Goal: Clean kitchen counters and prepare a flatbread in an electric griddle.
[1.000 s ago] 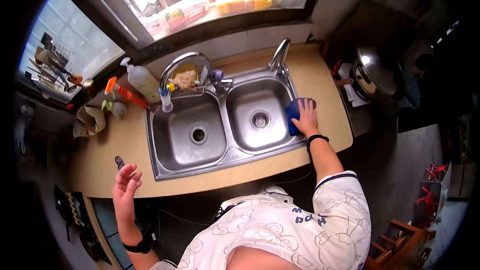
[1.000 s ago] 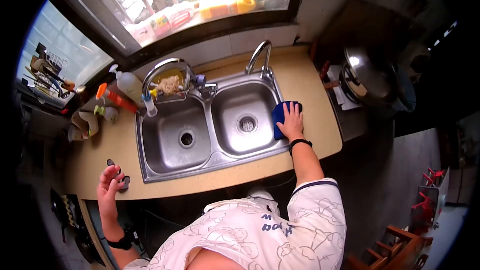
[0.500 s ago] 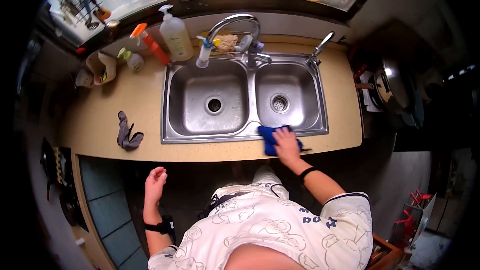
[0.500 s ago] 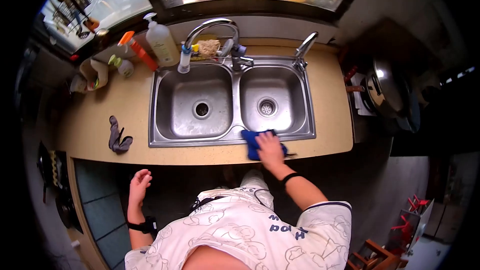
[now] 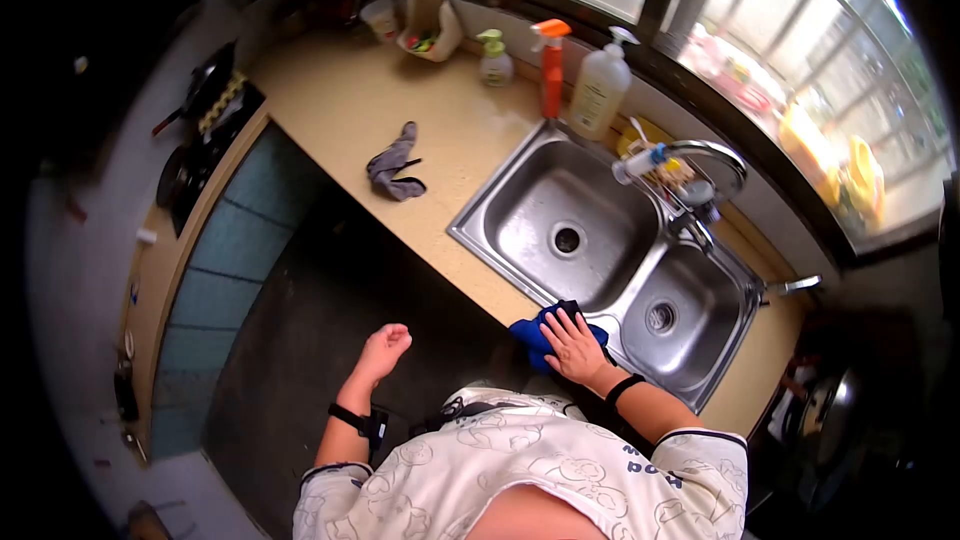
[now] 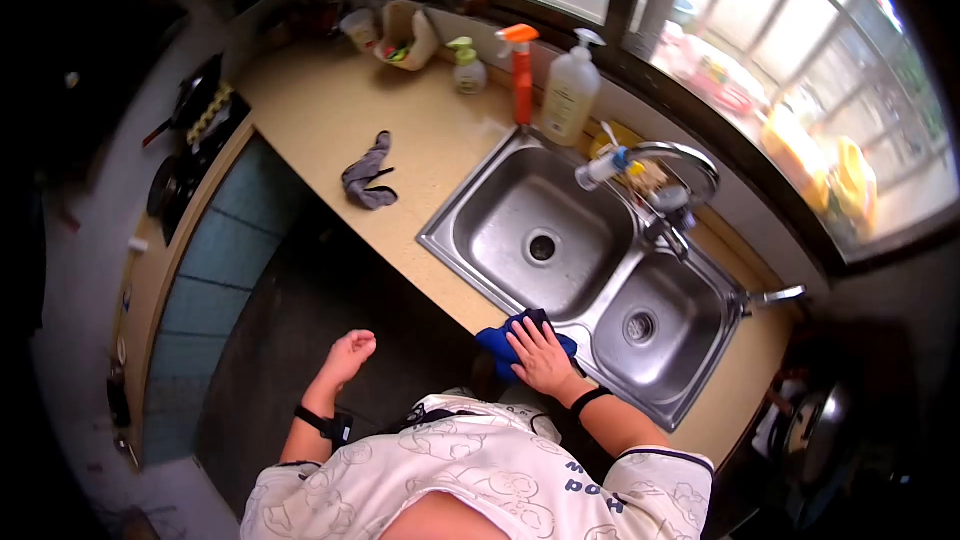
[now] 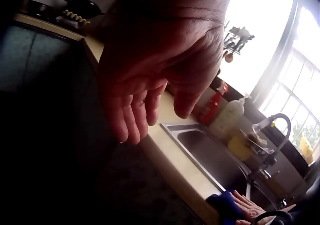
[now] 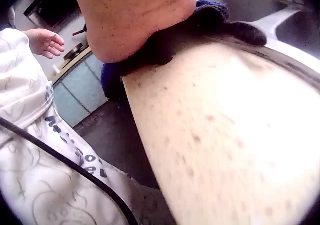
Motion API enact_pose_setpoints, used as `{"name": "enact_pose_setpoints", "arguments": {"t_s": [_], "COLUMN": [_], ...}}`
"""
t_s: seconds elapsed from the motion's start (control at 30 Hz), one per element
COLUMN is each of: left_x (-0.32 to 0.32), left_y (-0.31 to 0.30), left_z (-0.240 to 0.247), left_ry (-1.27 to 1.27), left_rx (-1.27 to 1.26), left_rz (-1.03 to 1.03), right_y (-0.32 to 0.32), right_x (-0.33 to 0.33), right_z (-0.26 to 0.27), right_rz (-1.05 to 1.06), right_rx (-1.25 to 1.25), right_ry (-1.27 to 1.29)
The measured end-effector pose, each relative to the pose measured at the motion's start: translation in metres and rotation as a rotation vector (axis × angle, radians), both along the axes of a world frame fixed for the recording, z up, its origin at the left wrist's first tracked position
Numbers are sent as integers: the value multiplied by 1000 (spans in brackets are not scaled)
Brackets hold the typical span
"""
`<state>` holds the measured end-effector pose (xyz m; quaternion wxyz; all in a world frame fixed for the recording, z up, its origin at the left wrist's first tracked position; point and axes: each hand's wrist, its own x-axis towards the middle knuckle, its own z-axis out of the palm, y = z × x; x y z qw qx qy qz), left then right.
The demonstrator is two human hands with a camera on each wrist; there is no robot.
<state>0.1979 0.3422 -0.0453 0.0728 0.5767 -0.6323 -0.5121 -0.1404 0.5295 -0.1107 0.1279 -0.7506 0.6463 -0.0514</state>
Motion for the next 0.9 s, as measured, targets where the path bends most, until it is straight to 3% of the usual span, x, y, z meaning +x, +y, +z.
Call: {"name": "enact_pose_setpoints", "arguments": {"t_s": [0.37, 0.5, 0.7, 0.9], "left_x": [91, 116, 153, 186], "left_y": [112, 124, 104, 69], "left_z": [8, 9, 8, 3], "left_ry": [124, 114, 147, 129], "left_rx": [62, 112, 101, 13], "left_rz": [539, 620, 615, 618], "right_y": [-183, -228, -214, -174], "right_x": [68, 90, 89, 90], "right_z": [-5, -1, -24, -33], "right_rz": [77, 62, 46, -77], "right_rx": [-14, 4, -240, -195], "right_ry": [96, 176, 18, 93]}}
